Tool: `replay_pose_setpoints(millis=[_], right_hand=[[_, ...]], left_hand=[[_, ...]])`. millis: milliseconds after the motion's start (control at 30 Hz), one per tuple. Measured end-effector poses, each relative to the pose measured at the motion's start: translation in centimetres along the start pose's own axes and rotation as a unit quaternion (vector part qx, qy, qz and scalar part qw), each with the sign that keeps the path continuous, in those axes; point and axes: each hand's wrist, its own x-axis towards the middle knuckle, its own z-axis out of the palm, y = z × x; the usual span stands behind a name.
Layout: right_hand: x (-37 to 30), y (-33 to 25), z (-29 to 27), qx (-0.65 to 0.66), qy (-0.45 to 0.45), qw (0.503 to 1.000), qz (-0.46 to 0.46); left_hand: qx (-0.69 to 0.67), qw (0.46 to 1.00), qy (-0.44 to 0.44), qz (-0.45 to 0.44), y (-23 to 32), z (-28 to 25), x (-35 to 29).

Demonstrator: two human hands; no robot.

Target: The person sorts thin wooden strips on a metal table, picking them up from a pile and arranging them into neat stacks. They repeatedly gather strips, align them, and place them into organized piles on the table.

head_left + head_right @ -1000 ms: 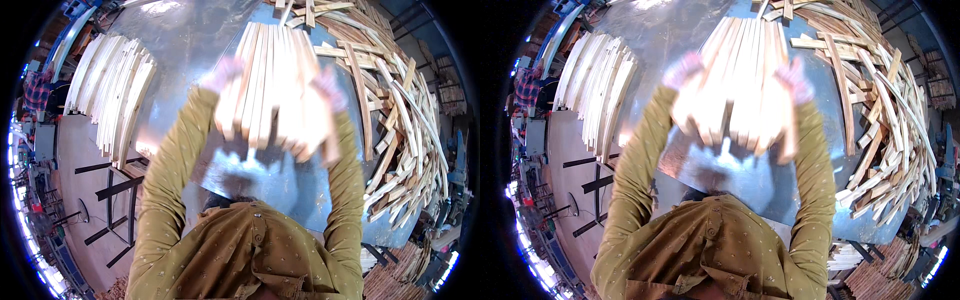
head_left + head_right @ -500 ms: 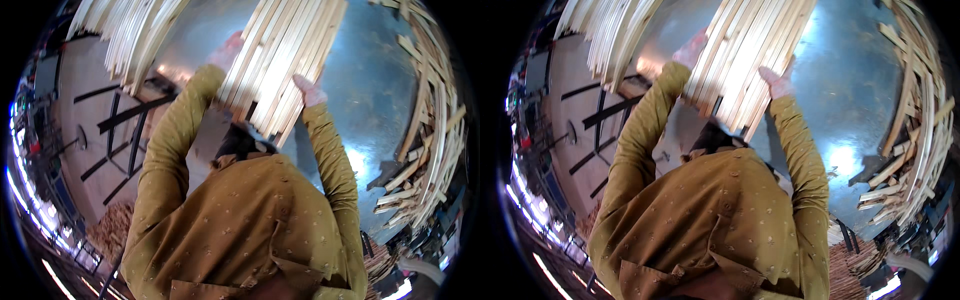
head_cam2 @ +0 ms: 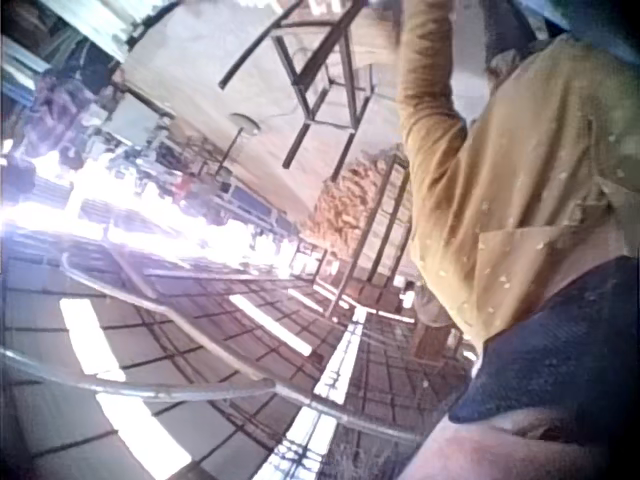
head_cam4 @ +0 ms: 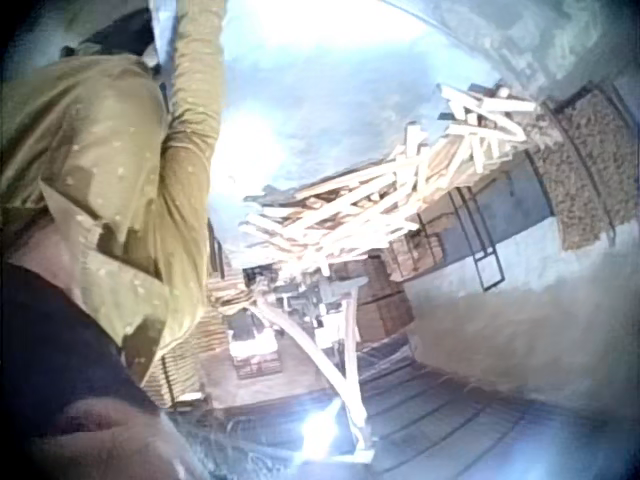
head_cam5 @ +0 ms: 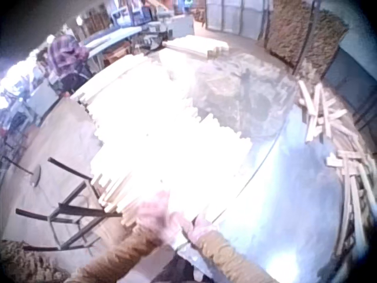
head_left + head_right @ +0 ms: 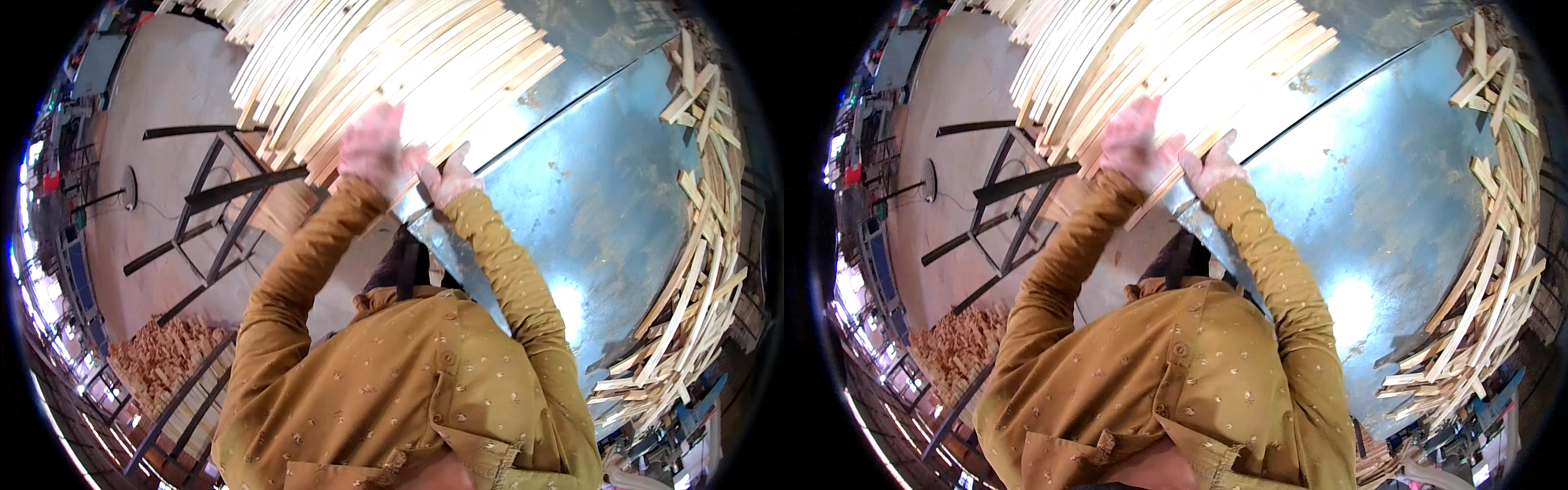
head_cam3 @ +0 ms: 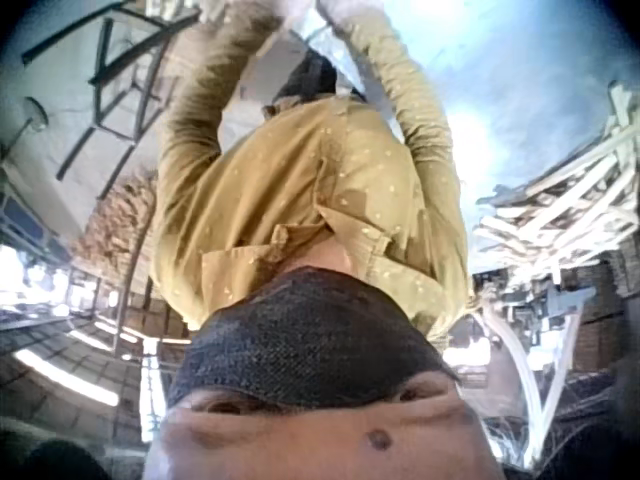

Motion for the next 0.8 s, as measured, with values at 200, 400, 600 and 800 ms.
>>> replay_pose_setpoints(millis=[200, 400, 600, 800], right_hand=[[-1.9, 20.0, -2.5, -0.037, 0.318, 0.894, -0.313], [-18.7, 42.3, -17.4, -0.149, 0.498, 0.82, 0.239], [-27.2, 63.1, -20.7, -0.13, 0.467, 0.784, 0.389], [-25.7, 66.0, -18.5, 0.071, 0.368, 0.896, 0.24]], left_hand=[[0.211, 0.958, -0.151, 0.122, 7.3, 2.3, -1.3], [-0.075, 0.958, -0.276, -0.02, 16.5, 1.3, -1.1], [-0.346, 0.798, -0.491, -0.058, 41.4, 7.3, -4.3], [-0.535, 0.573, -0.567, -0.252, 59.3, 16.0, -13.3]])
